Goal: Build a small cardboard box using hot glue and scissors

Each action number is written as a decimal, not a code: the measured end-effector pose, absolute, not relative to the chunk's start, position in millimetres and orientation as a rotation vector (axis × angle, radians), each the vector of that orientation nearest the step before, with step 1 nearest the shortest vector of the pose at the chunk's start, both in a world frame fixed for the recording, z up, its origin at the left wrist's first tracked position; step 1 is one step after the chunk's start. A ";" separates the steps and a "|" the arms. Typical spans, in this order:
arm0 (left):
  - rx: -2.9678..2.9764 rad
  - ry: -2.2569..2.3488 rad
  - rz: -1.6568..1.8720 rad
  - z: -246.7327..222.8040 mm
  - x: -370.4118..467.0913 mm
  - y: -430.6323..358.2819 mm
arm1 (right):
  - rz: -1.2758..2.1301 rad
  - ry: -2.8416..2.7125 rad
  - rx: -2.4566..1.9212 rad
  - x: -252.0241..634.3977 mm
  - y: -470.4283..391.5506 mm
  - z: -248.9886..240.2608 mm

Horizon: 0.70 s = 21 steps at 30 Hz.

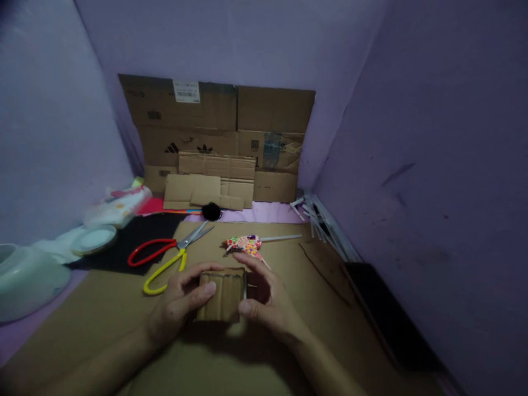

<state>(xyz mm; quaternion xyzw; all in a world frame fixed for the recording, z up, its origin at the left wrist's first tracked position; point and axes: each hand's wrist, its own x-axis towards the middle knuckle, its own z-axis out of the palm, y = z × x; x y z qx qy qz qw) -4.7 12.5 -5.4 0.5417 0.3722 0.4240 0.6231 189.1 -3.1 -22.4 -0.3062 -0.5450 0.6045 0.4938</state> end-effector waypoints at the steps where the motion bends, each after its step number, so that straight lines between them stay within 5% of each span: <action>1: 1.228 0.854 0.972 -6.2 -5.3 12.4 | 1.485 -1.284 -0.739 188.8 -2.3 -23.8; 21: 1.200 0.722 0.765 -14.1 -1.1 5.1 | 1.333 -1.167 -0.876 173.9 -8.2 -17.3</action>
